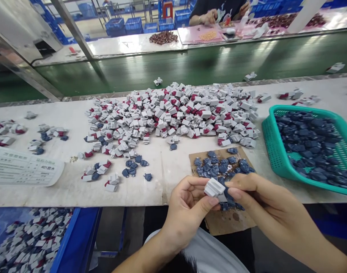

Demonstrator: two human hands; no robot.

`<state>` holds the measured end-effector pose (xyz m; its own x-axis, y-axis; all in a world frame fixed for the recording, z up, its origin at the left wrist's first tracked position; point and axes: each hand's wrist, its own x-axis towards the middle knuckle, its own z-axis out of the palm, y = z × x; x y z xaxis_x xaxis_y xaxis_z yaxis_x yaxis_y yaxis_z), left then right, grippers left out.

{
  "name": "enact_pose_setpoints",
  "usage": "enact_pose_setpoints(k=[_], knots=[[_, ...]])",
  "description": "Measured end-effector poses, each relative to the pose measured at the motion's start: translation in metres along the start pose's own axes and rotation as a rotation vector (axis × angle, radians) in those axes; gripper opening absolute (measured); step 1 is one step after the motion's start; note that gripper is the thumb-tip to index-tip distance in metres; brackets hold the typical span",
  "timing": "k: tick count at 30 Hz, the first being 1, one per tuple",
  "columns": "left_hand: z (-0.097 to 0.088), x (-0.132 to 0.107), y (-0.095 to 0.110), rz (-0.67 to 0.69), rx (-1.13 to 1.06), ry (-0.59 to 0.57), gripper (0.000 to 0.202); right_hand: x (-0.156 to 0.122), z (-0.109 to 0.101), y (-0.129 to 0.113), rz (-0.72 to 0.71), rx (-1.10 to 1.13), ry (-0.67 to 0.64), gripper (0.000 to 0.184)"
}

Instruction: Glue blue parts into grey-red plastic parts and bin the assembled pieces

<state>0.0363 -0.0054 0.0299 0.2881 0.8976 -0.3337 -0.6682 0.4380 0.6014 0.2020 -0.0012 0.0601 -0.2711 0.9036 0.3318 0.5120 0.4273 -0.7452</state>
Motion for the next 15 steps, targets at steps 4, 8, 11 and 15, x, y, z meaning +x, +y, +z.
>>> enact_pose_setpoints(k=[4,8,11,15], knots=[[-0.002,0.001,-0.01,0.065,0.017,0.028,0.028,0.002,0.007,0.003,0.018,0.054,0.0,0.037],[-0.004,0.0,-0.013,0.081,0.048,0.055,0.032,0.001,0.016,0.007,0.046,0.153,0.073,0.045],[-0.004,0.001,-0.008,0.064,0.135,0.102,0.036,-0.001,0.025,0.01,0.13,0.17,0.098,0.049],[-0.01,0.0,0.006,0.012,0.223,0.095,0.041,0.0,0.035,0.012,0.172,0.183,0.1,0.05]])
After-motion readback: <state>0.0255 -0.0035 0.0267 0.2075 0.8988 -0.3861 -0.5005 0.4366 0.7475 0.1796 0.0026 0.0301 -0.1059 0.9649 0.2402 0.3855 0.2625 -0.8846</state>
